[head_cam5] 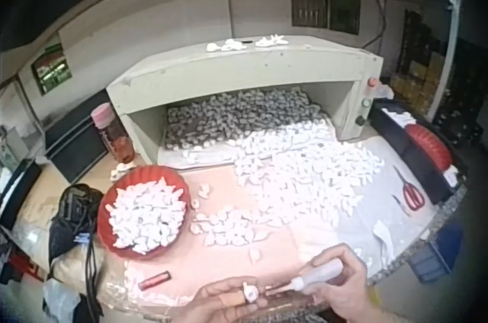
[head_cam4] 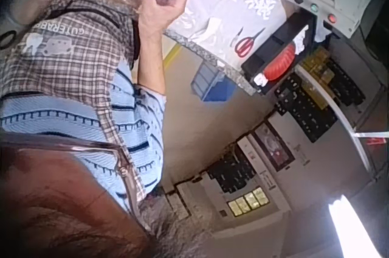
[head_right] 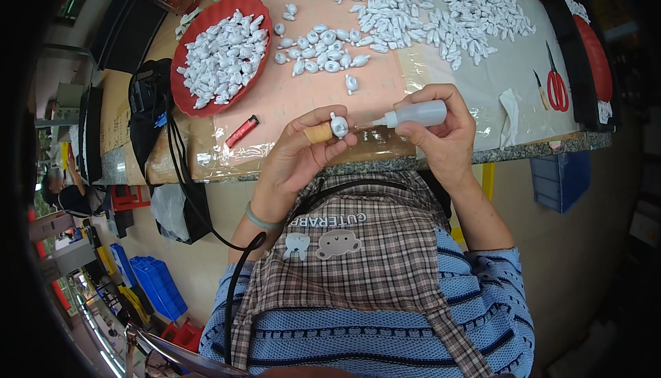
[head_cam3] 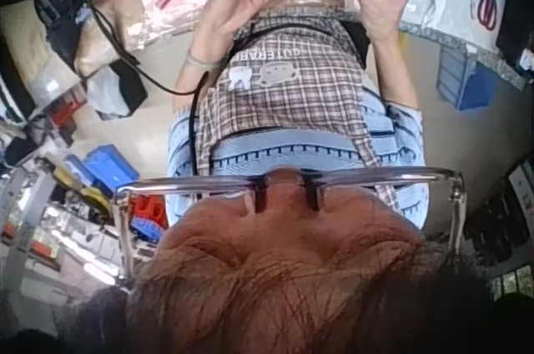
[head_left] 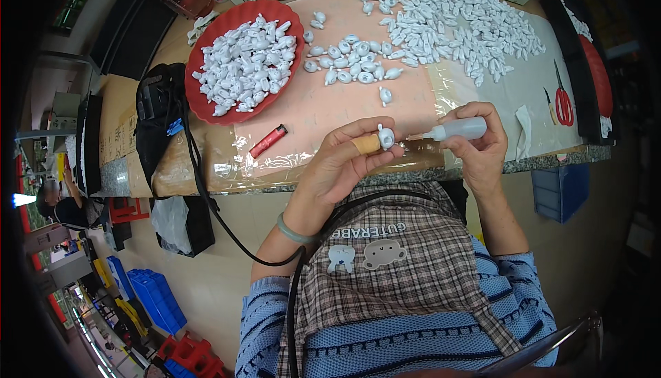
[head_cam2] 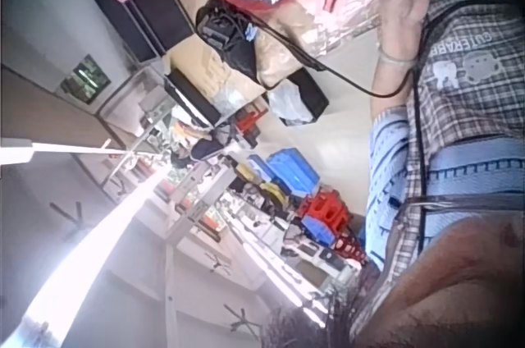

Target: The person assembles small plastic components by hand, applying adhesive from a squeeze bottle to join them.

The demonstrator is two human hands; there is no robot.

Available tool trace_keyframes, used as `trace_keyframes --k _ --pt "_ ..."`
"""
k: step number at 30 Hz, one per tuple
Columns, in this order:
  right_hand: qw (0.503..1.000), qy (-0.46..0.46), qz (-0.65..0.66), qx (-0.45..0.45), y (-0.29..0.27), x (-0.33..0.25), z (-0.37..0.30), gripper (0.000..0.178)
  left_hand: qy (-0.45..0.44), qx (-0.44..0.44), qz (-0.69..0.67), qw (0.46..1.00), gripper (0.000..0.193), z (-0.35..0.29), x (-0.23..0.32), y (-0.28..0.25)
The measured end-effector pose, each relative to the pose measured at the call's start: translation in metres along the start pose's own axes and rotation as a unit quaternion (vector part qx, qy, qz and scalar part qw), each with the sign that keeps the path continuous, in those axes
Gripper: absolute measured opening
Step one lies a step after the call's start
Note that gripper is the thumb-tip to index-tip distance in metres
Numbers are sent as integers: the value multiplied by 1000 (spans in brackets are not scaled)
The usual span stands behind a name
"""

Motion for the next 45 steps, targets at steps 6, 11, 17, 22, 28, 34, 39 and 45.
trace_keyframes --k 6,11,17,22,28,34,39,45 --pt "998 -16 -57 -5 1 -8 -2 47 16 1 10 1000 29 0 -3 0" --pt "993 -71 -82 -35 6 -19 -3 49 15 -7 24 1000 29 1 -7 -6" --pt "981 -123 -149 -32 6 -23 -5 49 5 -10 16 1000 31 0 -7 -8" --pt "972 -141 -182 -46 5 -23 -5 48 12 -11 26 1000 32 -1 -7 -5" --pt "971 -149 -177 -55 3 -24 -5 41 9 -6 31 999 34 -1 -5 -5" --pt "969 -154 -187 -54 3 -23 -3 39 9 -4 36 999 34 0 -6 -6" --pt "966 -156 -197 -57 4 -23 -3 37 8 -8 38 999 33 0 -6 -7" --pt "958 -166 -224 -75 4 -23 -2 41 2 -9 36 999 31 1 -7 -8"
Point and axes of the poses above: each hand's wrist, its own z-axis towards the middle knuckle, its own y-axis out of the palm, x = y × z, the point moved 2 cm from there along z, towards the middle knuckle, and after that the axes turned 5 degrees about x, right-handed, at the moved point
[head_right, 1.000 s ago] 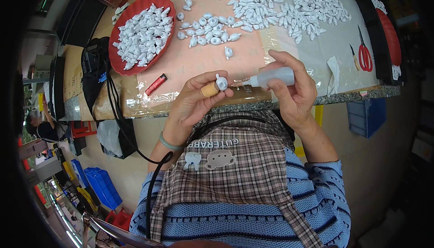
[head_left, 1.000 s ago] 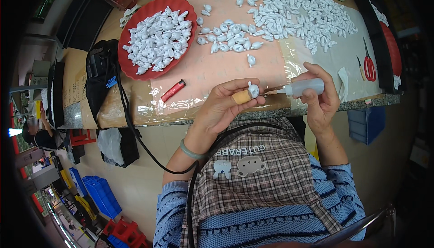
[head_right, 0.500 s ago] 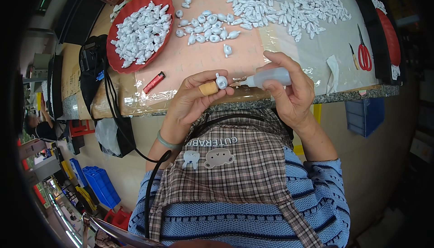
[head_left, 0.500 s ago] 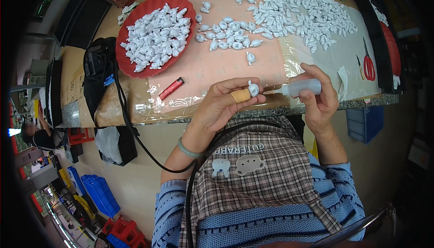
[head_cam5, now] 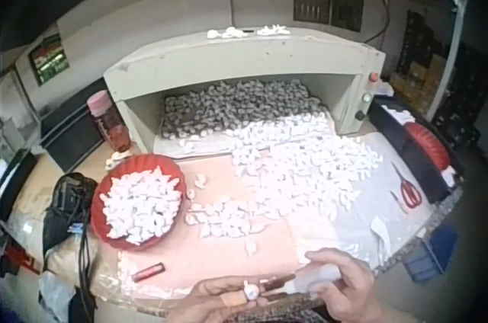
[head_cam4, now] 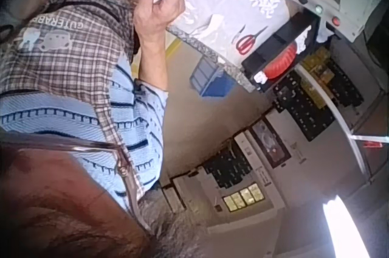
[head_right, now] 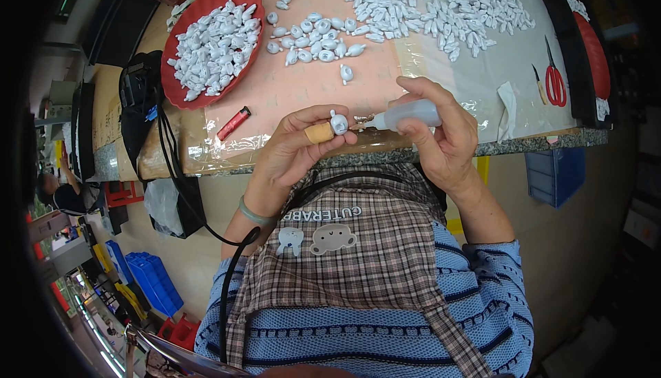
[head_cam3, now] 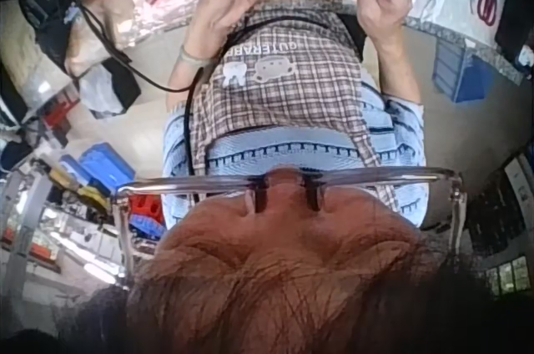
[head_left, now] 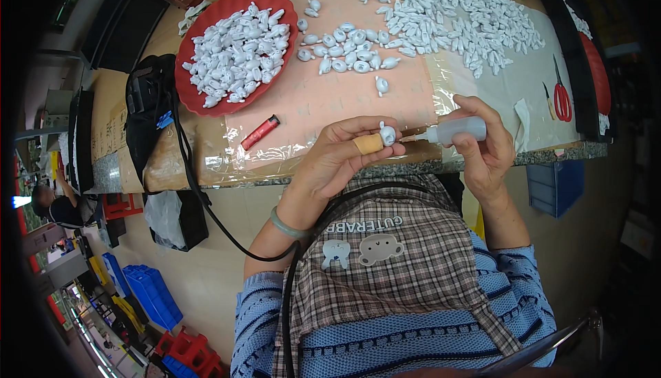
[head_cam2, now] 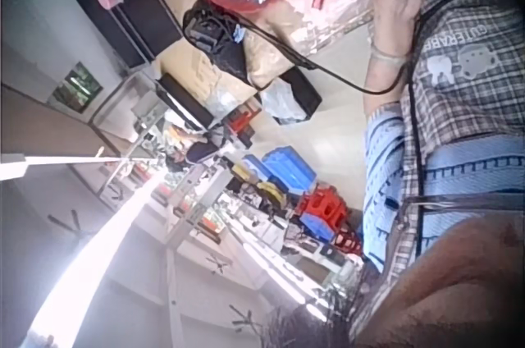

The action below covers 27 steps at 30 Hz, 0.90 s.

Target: The person assembles small plastic components by hand, applying adhesive from a squeeze bottle to join them.

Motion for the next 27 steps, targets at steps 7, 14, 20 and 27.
trace_keyframes --k 7,14,20,27 --pt "999 25 29 23 -1 -1 0 36 -9 -16 -21 1000 30 1 -4 1" --pt "998 29 46 31 1 -2 0 35 -18 -29 -28 999 30 3 -6 3" --pt "998 16 38 43 0 1 -2 36 -30 -32 -28 999 31 3 -7 3" --pt "999 15 25 27 0 2 -5 42 -37 -34 -25 998 32 3 -8 0"
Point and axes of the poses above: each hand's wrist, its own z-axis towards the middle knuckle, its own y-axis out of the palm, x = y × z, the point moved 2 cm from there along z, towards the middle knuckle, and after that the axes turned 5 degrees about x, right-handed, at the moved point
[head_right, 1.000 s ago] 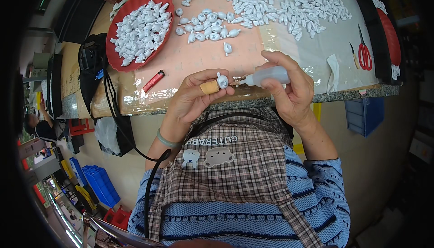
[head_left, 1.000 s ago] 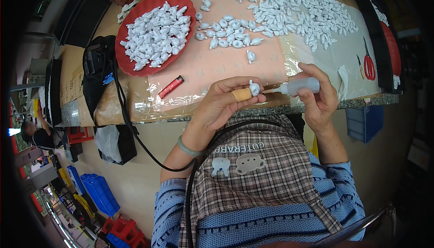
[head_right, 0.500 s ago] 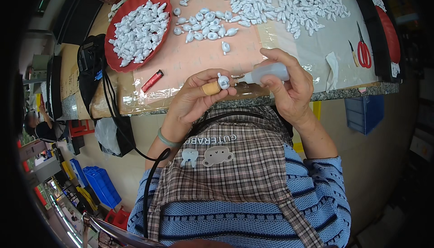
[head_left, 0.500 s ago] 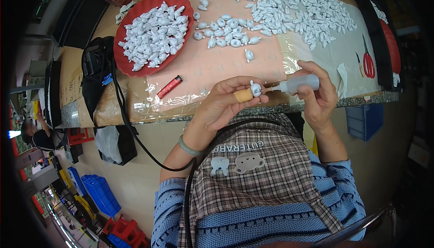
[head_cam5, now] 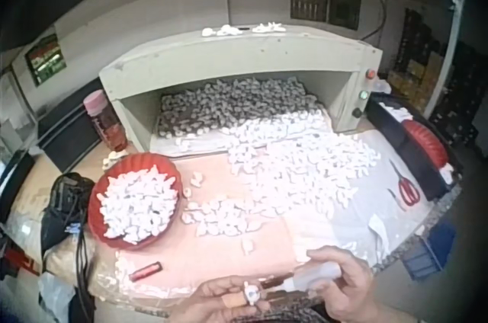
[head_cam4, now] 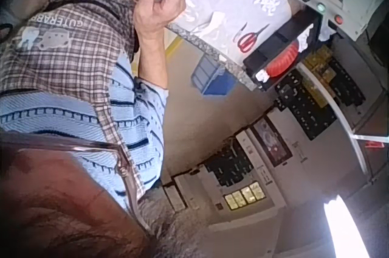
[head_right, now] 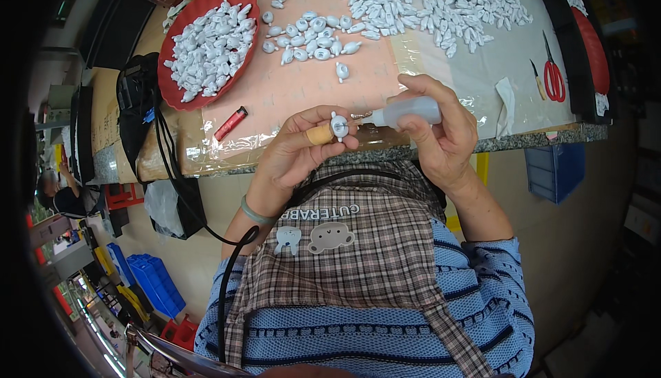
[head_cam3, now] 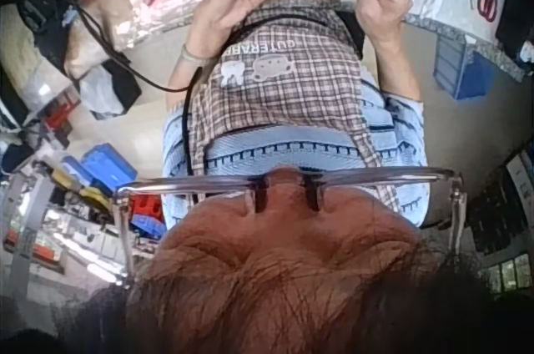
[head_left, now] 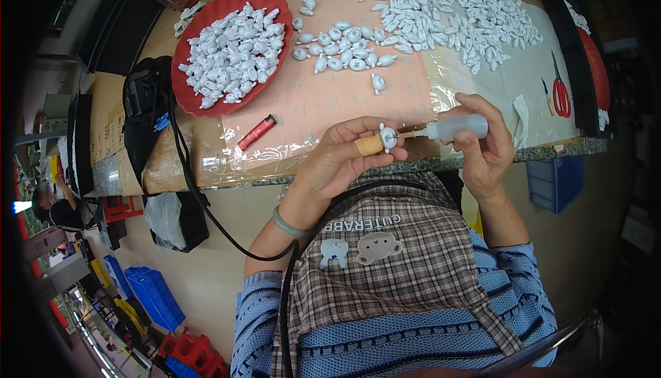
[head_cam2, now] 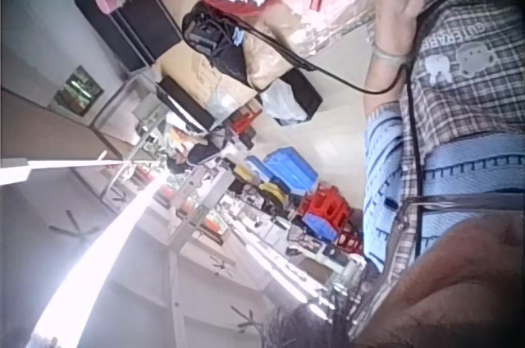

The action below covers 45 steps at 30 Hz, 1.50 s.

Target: The person assembles small plastic components by hand, applying adhesive from a squeeze bottle to join them.

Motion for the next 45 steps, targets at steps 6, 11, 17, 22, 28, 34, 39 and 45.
trace_keyframes --k 6,11,17,22,28,34,39,45 --pt "1000 0 -3 -9 1 1 -1 41 5 -3 -2 1000 33 -1 0 -2" --pt "1000 -5 -10 -9 2 0 -1 41 -5 0 -6 1000 34 -1 -1 -2" --pt "1000 -9 -5 -5 3 -1 0 41 -7 -2 -8 1000 34 -1 -2 -3" --pt "1000 -2 5 -4 3 0 -1 41 -6 -4 -8 1000 33 -1 -2 -5" --pt "1000 8 6 -7 3 0 -2 42 -7 -4 -5 1000 33 -1 -2 -4" --pt "1000 -14 -3 1 3 2 -3 41 -5 -9 -4 1000 32 0 -3 -3" --pt "996 -64 -56 10 2 1 -2 39 6 -7 0 1000 27 0 -3 -4" --pt "985 -129 -116 3 1 -6 -1 38 29 16 36 999 20 -1 -1 -4"
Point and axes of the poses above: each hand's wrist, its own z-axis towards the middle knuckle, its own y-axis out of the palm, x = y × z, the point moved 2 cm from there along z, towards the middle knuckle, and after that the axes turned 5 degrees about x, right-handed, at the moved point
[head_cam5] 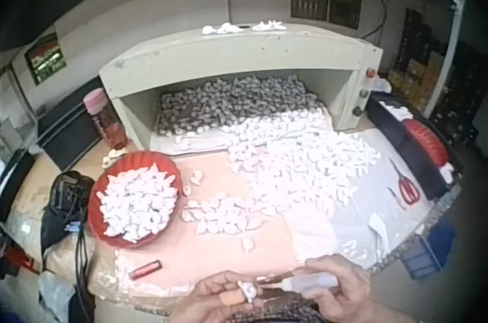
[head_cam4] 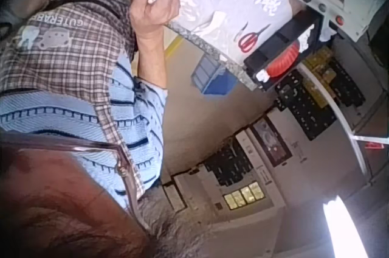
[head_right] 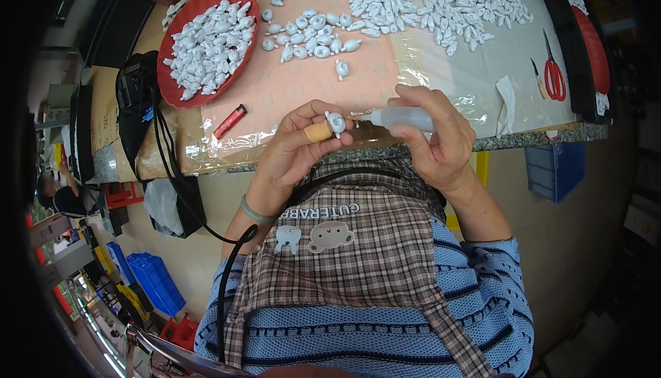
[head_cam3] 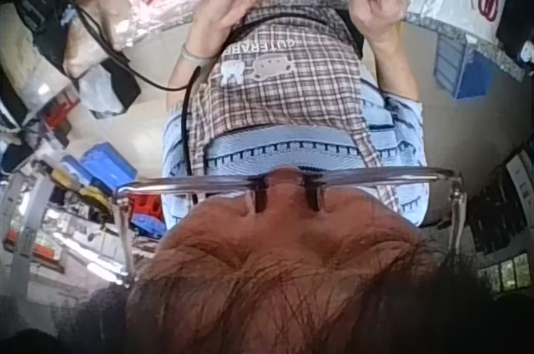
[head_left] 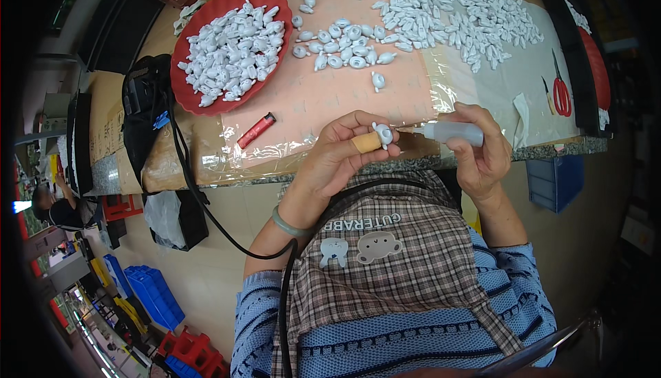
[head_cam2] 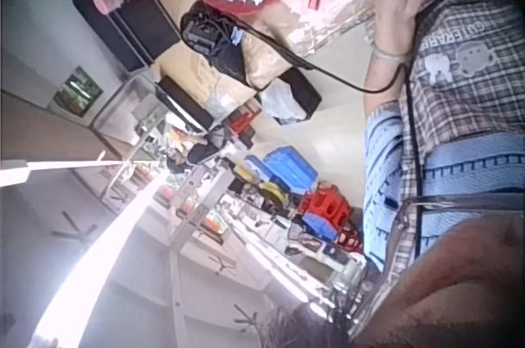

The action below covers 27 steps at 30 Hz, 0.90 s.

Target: The person assembles small plastic components by hand, applying adhesive from a squeeze bottle to join them.

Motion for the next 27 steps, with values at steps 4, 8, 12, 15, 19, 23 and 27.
trace_keyframes --k 4,8,12,15,19,23,27 --pt "999 -35 -24 -13 0 -4 2 38 26 36 16 999 24 -1 0 -1" --pt "998 -53 -37 -11 1 -6 2 37 36 45 24 998 23 -1 1 -1" --pt "998 -53 -33 -17 2 -5 2 37 37 49 28 998 24 0 1 -2" --pt "999 -41 -27 -17 3 -4 3 37 39 46 28 998 24 1 1 -3" --pt "1000 -6 -2 -22 3 -1 2 35 35 48 23 998 24 3 0 -2" --pt "999 -6 22 -25 2 8 -1 36 29 39 17 999 23 5 -1 -3" --pt "967 176 179 32 4 28 -6 29 28 51 23 998 24 4 1 -1"
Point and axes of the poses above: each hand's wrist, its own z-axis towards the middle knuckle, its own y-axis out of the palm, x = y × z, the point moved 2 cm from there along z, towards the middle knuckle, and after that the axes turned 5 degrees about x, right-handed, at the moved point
